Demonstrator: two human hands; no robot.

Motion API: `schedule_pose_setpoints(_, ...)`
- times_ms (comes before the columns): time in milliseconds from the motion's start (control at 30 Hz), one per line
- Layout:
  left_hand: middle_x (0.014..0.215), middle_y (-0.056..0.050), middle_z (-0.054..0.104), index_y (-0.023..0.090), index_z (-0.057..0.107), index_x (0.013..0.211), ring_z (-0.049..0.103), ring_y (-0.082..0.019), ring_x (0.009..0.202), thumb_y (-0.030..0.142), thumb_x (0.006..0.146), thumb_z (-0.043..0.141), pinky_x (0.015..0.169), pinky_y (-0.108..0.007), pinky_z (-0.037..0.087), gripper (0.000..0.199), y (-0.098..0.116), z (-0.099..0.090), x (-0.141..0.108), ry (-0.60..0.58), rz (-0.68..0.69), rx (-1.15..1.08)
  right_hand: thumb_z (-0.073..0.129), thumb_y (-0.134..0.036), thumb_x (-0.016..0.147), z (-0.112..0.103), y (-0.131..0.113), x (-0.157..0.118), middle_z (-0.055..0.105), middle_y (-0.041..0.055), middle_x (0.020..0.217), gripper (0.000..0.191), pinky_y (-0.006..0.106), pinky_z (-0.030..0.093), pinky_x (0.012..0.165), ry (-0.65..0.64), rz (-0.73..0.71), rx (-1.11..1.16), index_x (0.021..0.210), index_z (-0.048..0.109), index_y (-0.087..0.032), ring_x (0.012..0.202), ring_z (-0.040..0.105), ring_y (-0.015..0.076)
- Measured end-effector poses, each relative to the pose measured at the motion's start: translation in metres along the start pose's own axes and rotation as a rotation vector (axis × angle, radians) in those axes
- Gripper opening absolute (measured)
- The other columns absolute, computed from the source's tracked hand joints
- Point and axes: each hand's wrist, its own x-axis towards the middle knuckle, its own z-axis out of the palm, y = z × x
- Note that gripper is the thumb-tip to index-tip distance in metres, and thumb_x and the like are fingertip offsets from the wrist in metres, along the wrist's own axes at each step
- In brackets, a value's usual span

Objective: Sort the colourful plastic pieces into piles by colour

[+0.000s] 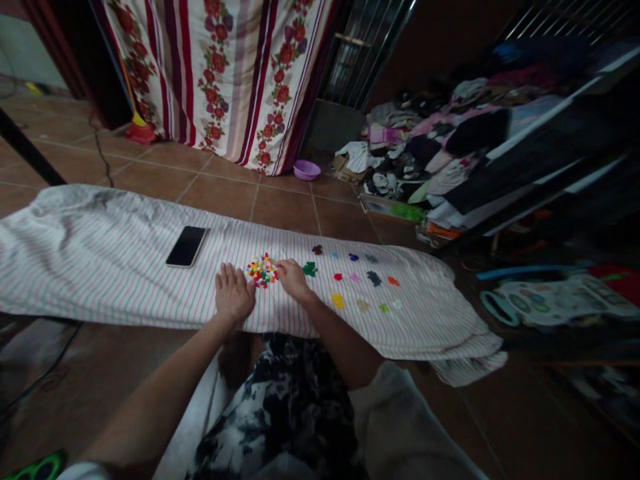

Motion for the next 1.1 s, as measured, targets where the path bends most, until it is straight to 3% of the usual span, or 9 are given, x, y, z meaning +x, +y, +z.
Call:
schedule_pose_setpoints(133, 0.149, -0.027, 0.028, 0.003, 0.036, 0.140, 0.015, -0.035, 0.144, 0.038, 0.092, 0.023, 0.113, -0.054, 0.018, 0.061, 0.006, 0.019, 0.003, 0.083, -0.078, -0.036, 0.048, -0.010, 0.083, 0.001, 0.006, 0.005, 0.066, 0.0068, 0.096, 0.029, 0.029, 0.045, 0.087, 0.002, -0.009, -0.019, 0.096, 0.072, -0.019, 0.089, 0.059, 0.0174)
schedule_pose_setpoints(233, 0.148, -0.027, 0.030, 0.002, 0.034, 0.141, 0.019, -0.035, 0.143, 0.035, 0.092, 0.024, 0.113, -0.054, 0.018, 0.060, 0.008, 0.026, -0.002, 0.144, -0.060, -0.024, 0.046, -0.009, 0.083, 0.000, 0.011, 0.010, 0.066, 0.0061, 0.096, 0.031, 0.029, 0.045, 0.088, -0.003, -0.031, -0.017, 0.096, 0.072, -0.020, 0.090, 0.060, 0.0177)
schedule_pose_setpoints(400, 0.146, -0.026, 0.035, 0.002, 0.035, 0.141, 0.024, -0.034, 0.141, 0.031, 0.091, 0.025, 0.113, -0.053, 0.020, 0.058, 0.009, 0.024, -0.005, 0.156, -0.037, 0.016, 0.045, -0.008, 0.083, 0.004, 0.017, 0.025, 0.067, 0.0069, 0.096, 0.032, 0.030, 0.044, 0.091, -0.021, -0.036, -0.033, 0.096, 0.072, -0.020, 0.095, 0.060, 0.0190)
schedule_pose_setpoints(633, 0.144, -0.027, 0.037, 0.001, 0.038, 0.138, 0.026, -0.036, 0.140, 0.028, 0.089, 0.030, 0.112, -0.055, 0.020, 0.057, 0.010, 0.028, -0.001, 0.180, -0.032, 0.013, 0.044, -0.003, 0.081, 0.022, 0.015, 0.035, 0.068, 0.0052, 0.095, 0.037, 0.026, 0.046, 0.084, -0.046, 0.029, -0.063, 0.100, 0.070, -0.022, 0.088, 0.061, 0.0163)
schedule_pose_setpoints(800, 0.142, -0.026, 0.042, 0.002, 0.042, 0.135, 0.031, -0.035, 0.138, 0.028, 0.089, 0.033, 0.112, -0.054, 0.024, 0.054, 0.010, 0.033, 0.000, 0.250, -0.033, 0.049, 0.046, -0.007, 0.082, 0.022, 0.011, 0.033, 0.070, 0.0043, 0.100, 0.033, 0.027, 0.047, 0.089, -0.101, -0.057, 0.063, 0.102, 0.069, -0.020, 0.094, 0.062, 0.0158)
schedule_pose_setpoints(967, 0.141, -0.026, 0.041, 0.003, 0.043, 0.135, 0.031, -0.036, 0.138, 0.029, 0.089, 0.033, 0.111, -0.053, 0.025, 0.053, 0.010, 0.034, 0.000, 0.250, -0.026, 0.093, 0.043, -0.006, 0.083, 0.021, 0.015, 0.030, 0.071, 0.0022, 0.102, 0.036, 0.026, 0.049, 0.089, -0.095, -0.118, 0.290, 0.104, 0.068, -0.021, 0.096, 0.065, 0.0134)
schedule_pose_setpoints(1100, 0.141, -0.027, 0.042, 0.003, 0.043, 0.135, 0.032, -0.035, 0.138, 0.029, 0.089, 0.033, 0.111, -0.053, 0.025, 0.053, 0.010, 0.033, 0.000, 0.249, -0.029, 0.104, 0.048, -0.007, 0.082, 0.019, 0.018, 0.029, 0.071, 0.0022, 0.101, 0.032, 0.026, 0.048, 0.089, -0.079, -0.102, 0.215, 0.099, 0.070, -0.022, 0.096, 0.064, 0.0146)
